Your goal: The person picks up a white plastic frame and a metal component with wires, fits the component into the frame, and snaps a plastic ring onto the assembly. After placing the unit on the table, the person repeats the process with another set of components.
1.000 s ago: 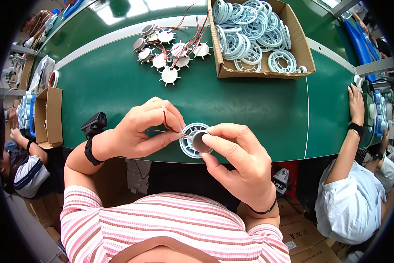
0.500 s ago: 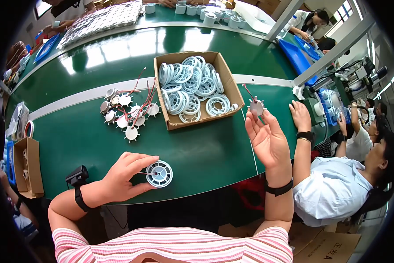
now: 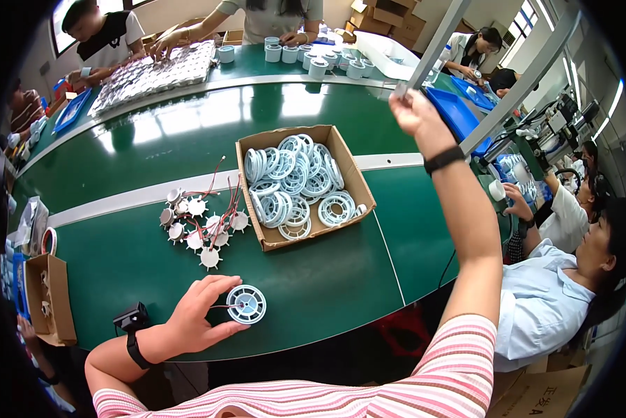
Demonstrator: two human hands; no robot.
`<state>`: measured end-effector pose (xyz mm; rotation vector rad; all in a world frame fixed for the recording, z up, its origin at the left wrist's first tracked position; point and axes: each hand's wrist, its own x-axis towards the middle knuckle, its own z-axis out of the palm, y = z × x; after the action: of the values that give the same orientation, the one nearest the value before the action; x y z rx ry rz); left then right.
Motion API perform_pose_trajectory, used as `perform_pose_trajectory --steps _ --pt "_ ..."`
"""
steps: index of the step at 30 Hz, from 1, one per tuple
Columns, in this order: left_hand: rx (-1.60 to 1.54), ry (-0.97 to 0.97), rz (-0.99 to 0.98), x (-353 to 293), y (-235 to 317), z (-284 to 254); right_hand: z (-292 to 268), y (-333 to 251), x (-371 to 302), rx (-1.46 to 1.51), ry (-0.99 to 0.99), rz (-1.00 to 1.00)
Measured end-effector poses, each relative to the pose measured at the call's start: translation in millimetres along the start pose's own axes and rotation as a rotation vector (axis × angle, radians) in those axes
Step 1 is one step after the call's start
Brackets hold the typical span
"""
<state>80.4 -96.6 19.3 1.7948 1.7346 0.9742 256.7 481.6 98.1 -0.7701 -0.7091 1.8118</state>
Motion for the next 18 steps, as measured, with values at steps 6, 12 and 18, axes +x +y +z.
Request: perform_pose_trajectory --steps 6,12,18 --pt "-0.013 0.027 0.035 -7 -7 0 72 -25 13 -0.003 -0.089 0.007" --pt "-0.058 0.075 0.104 -6 -5 -4 18 46 -56 -0.439 -0.337 0.279" --pt "-0.155 0.5 -0.013 10 -18 -33 3 32 -186 -0.55 -0.494 0.18"
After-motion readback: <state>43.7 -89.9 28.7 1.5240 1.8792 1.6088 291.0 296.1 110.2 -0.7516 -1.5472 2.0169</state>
